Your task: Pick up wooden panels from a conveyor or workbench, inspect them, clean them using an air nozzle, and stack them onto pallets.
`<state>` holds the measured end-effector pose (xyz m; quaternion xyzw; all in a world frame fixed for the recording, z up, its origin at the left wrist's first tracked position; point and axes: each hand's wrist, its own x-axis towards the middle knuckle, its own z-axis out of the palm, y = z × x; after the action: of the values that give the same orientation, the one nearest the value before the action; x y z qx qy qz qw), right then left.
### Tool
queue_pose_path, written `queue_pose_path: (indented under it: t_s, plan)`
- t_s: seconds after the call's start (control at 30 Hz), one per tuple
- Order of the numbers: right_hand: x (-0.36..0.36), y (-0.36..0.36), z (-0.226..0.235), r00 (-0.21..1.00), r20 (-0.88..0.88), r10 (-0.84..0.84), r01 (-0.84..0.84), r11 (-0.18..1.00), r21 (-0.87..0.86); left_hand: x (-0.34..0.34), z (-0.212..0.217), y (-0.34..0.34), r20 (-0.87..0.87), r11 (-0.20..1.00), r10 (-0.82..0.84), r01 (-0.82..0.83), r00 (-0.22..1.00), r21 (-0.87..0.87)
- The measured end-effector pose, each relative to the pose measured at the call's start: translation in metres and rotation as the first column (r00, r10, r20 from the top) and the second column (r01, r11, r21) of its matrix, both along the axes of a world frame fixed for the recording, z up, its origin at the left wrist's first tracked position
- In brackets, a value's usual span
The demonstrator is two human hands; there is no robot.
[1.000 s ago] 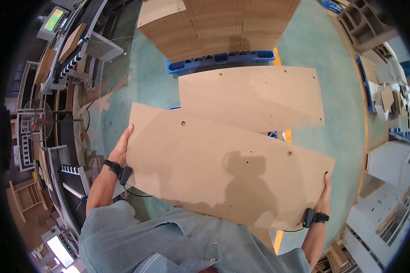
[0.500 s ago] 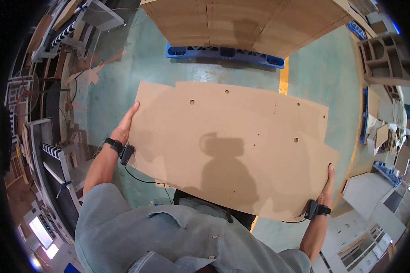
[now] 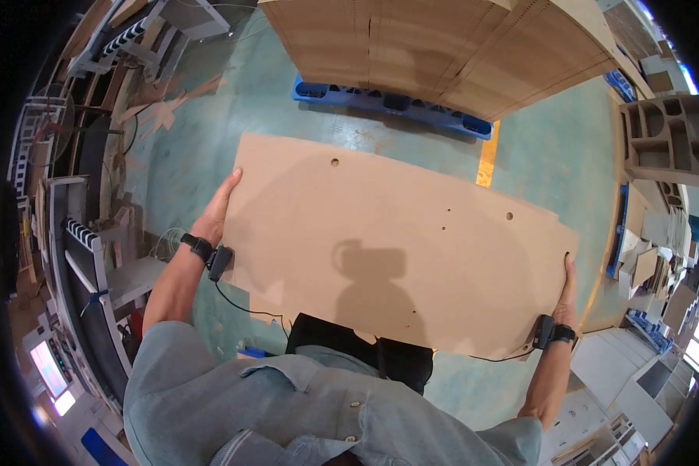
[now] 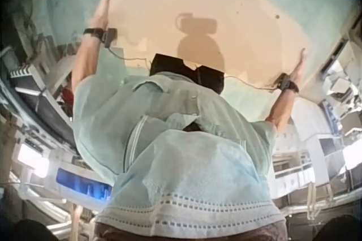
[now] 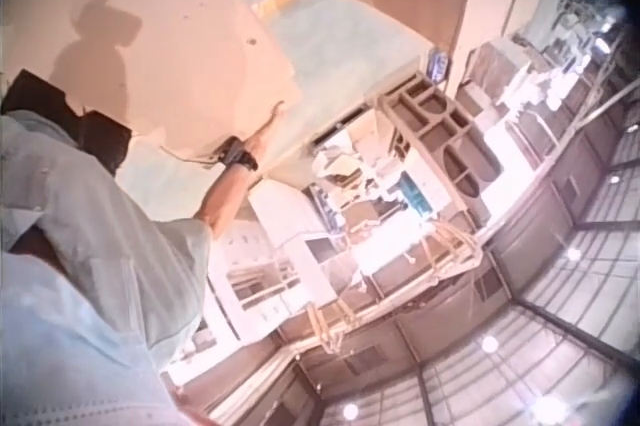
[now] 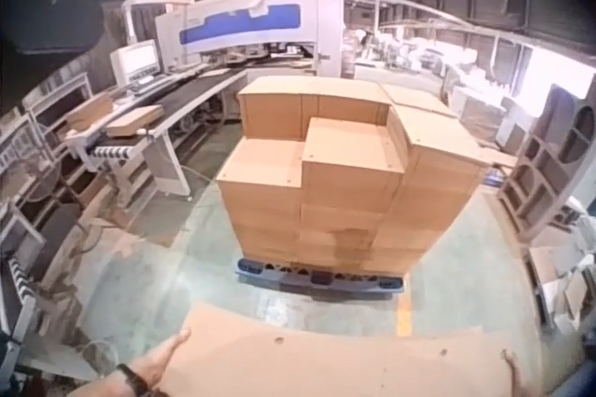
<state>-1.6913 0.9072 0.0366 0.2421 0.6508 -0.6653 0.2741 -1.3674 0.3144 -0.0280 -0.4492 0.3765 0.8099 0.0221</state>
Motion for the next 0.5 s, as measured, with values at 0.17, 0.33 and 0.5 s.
queue_pose_path:
  t_s: [0.17, 0.33, 0.5]
  plan:
    - [-0.027, 0.028, -0.023, 0.997, 0.039, 0.073, -0.071, 0.996, -0.048, -0.003, -0.004, 0.014, 0.014, 0.998, 0.053, -0.054, 0.998, 0.044]
    - [-0.044, 0.054, -0.039, 0.998, 0.042, 0.048, -0.047, 0.999, -0.024, -0.013, -0.007, 0.034, 0.026, 0.998, 0.058, -0.059, 0.998, 0.038]
    - [-0.058, 0.062, -0.043, 0.993, 0.079, 0.087, -0.085, 0.996, -0.026, -0.022, -0.004, 0.053, 0.067, 0.994, 0.110, -0.110, 0.992, 0.003]
